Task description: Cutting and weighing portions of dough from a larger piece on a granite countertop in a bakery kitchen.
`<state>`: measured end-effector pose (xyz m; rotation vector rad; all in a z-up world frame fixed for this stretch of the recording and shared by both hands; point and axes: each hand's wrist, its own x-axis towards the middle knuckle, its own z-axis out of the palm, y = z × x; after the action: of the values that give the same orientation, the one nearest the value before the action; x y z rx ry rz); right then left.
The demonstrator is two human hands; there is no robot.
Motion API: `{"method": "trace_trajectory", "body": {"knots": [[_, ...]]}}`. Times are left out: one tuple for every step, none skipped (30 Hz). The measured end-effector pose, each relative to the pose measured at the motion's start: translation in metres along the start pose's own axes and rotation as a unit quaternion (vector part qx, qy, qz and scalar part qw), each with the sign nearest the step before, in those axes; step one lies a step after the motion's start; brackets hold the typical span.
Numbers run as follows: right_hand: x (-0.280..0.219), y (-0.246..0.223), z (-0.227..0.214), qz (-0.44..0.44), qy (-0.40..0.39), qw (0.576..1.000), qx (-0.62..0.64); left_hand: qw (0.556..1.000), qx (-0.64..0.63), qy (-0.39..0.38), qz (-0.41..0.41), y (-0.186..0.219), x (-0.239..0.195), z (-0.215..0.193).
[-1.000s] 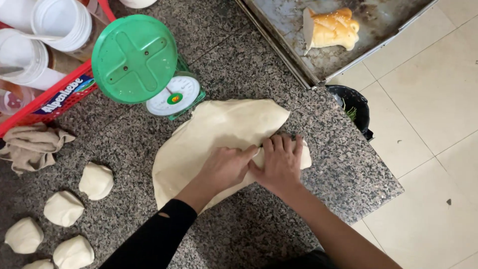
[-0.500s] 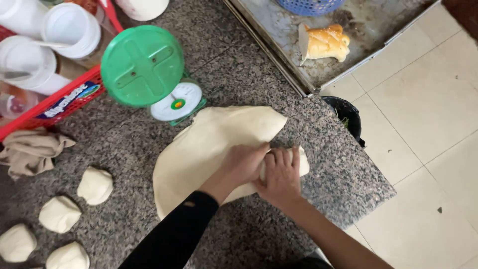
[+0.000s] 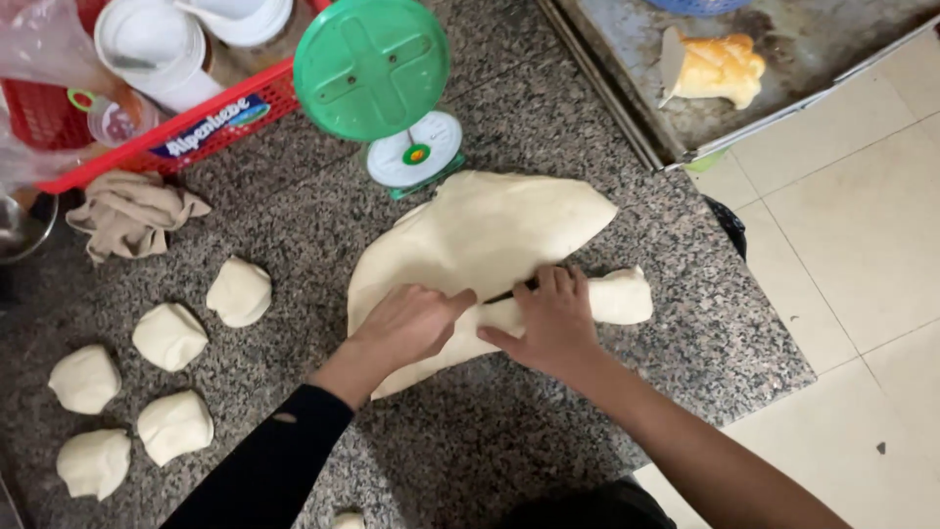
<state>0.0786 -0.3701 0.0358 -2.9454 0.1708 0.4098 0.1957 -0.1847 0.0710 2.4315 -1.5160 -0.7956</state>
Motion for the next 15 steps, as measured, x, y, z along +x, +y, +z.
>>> {"method": "trace_trajectory", "body": {"knots": [[-0.002, -0.006, 0.002, -0.001, -0.004, 1.000, 0.001, 1.000, -0.003, -0.002, -0.002, 0.001, 0.001, 0.004], [-0.003, -0.012, 0.005, 0.017, -0.007, 1.000, 0.012, 1.000, -0.009, -0.008, -0.018, 0.001, 0.003, 0.008], [-0.003, -0.018, 0.007, 0.035, -0.008, 0.999, 0.023, 0.999, -0.014, -0.014, -0.034, 0.001, 0.006, 0.010], [-0.004, -0.022, 0.009, 0.035, -0.010, 0.999, 0.024, 0.999, -0.016, -0.016, -0.035, 0.000, 0.005, 0.012], [-0.005, -0.024, 0.011, 0.046, -0.004, 0.998, 0.031, 0.999, -0.027, -0.017, -0.036, 0.000, 0.006, 0.015], [-0.005, -0.025, 0.013, 0.057, 0.002, 0.998, 0.037, 0.998, -0.038, -0.019, -0.037, 0.001, 0.007, 0.017], [-0.004, -0.027, 0.013, 0.059, 0.002, 0.998, 0.038, 0.998, -0.037, -0.020, -0.036, -0.001, 0.007, 0.020], [-0.003, -0.029, 0.014, 0.062, 0.006, 0.997, 0.041, 0.999, -0.044, -0.003, -0.021, -0.003, 0.008, 0.023], [-0.003, -0.030, 0.015, 0.064, 0.008, 0.997, 0.043, 0.999, -0.052, 0.014, -0.005, -0.004, 0.009, 0.027], [-0.002, -0.029, 0.018, 0.066, 0.006, 0.997, 0.043, 0.998, -0.054, 0.013, -0.004, -0.006, 0.011, 0.030], [-0.002, -0.029, 0.021, 0.063, 0.006, 0.997, 0.040, 0.998, -0.058, 0.023, 0.006, -0.007, 0.012, 0.034], [-0.003, -0.029, 0.023, 0.060, 0.006, 0.997, 0.037, 0.997, -0.063, 0.033, 0.015, -0.008, 0.013, 0.037], [-0.001, -0.029, 0.023, 0.060, 0.007, 0.998, 0.035, 0.997, -0.064, 0.034, 0.015, -0.009, 0.016, 0.039], [-0.001, -0.029, 0.022, 0.055, -0.002, 0.998, 0.036, 0.997, -0.066, 0.026, 0.012, -0.009, 0.019, 0.041], [0.000, -0.029, 0.021, 0.051, -0.008, 0.998, 0.035, 0.997, -0.068, 0.019, 0.010, -0.009, 0.021, 0.042]]}}
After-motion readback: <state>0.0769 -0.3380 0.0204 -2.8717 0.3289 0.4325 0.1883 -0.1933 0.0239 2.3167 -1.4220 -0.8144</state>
